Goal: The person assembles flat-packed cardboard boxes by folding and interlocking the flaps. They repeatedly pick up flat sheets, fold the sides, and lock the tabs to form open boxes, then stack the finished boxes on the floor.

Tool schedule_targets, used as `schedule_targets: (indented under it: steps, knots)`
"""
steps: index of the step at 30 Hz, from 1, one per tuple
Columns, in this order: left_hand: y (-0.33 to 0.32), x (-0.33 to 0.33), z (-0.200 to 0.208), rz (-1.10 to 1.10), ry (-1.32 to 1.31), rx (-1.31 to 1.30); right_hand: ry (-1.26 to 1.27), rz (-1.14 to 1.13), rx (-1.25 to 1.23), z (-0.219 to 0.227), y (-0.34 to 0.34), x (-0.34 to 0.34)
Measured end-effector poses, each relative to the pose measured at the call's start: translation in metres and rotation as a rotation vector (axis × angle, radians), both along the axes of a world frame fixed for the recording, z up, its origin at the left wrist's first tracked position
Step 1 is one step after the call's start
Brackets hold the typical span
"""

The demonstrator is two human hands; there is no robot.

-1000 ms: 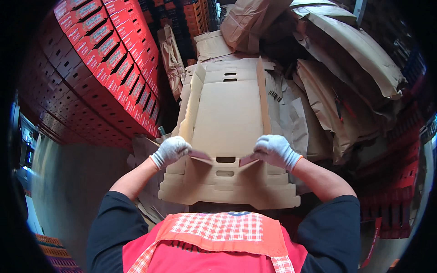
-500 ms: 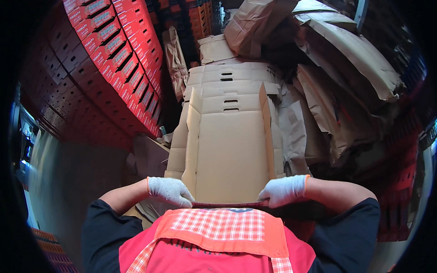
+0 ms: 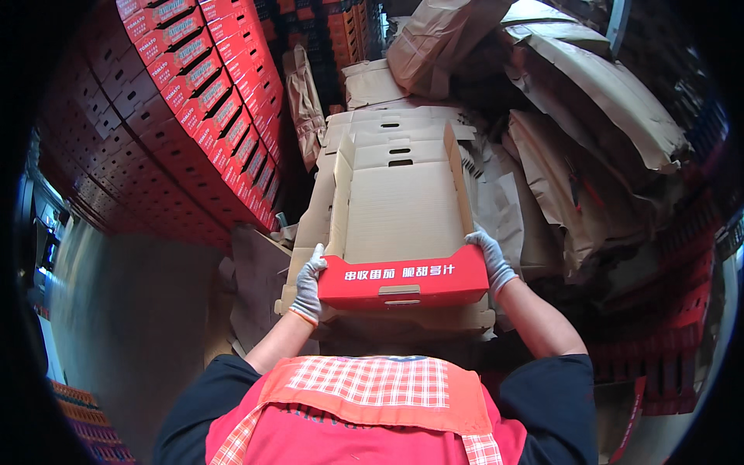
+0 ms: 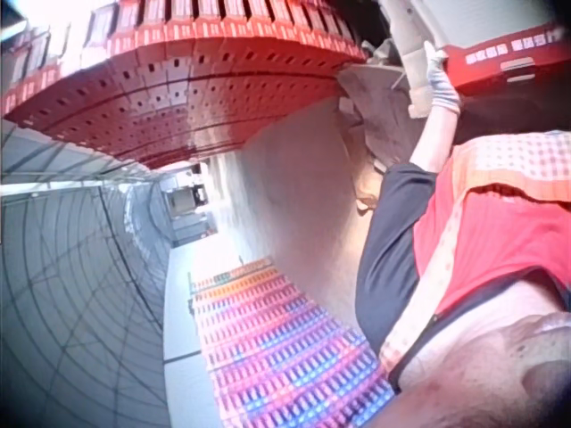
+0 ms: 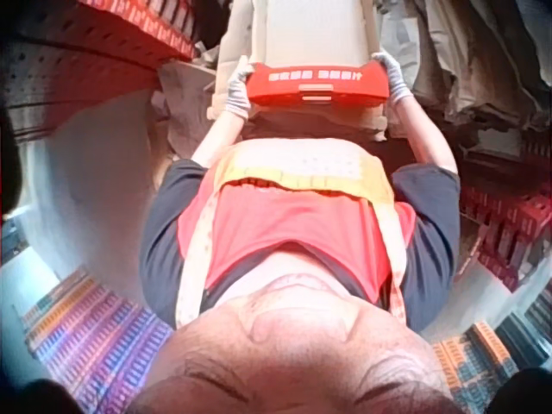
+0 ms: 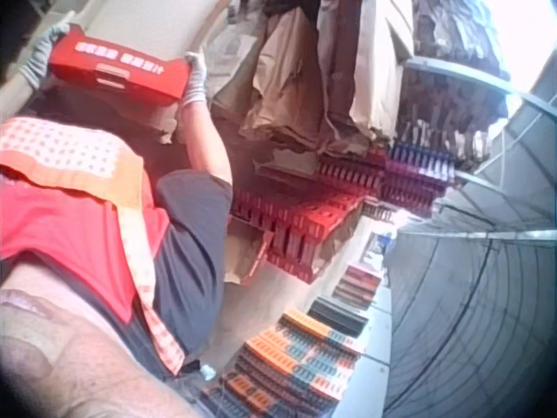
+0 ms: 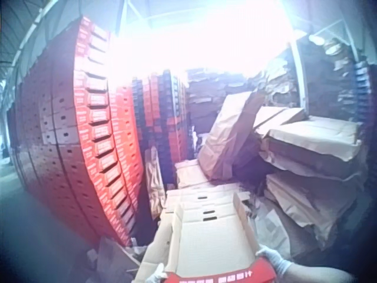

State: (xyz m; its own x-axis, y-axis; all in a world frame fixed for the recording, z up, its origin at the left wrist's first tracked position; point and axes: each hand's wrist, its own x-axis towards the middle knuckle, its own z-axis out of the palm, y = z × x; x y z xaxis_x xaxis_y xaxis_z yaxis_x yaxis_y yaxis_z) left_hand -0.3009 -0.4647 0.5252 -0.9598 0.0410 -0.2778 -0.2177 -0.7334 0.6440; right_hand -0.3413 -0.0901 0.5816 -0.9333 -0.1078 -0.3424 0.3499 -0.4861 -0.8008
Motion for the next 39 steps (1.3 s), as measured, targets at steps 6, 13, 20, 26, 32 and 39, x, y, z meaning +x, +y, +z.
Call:
schedule_targets:
  steps: [6, 13, 20, 26, 32, 39]
  knots:
    - [0.067, 0.024, -0.002, 0.072, -0.241, 0.201, 0.511, 0.166, 0.464, 0.186, -0.024, 0.001]
    - [0.124, 0.035, -0.026, -0.791, -0.414, 0.214, 1.306, 0.392, 1.734, 0.247, -0.11, 0.037]
    - [0.074, 0.057, 0.17, 0.27, 1.447, -1.634, 1.155, 0.085, 1.549, 0.205, -0.123, -0.027]
    - [0.088, -0.026, 0.25, -0.082, 1.16, -1.892, 1.092, 0.028, 1.431, 0.21, -0.108, -0.017]
    - [0.091, -0.043, 0.252, -0.113, 1.193, -1.912, 1.111, -0.006, 1.578, 0.231, -0.056, -0.018]
    - [0.084, -0.046, 0.247, -0.184, 1.242, -1.846, 1.29, 0.398, 1.958, 0.242, -0.076, -0.029]
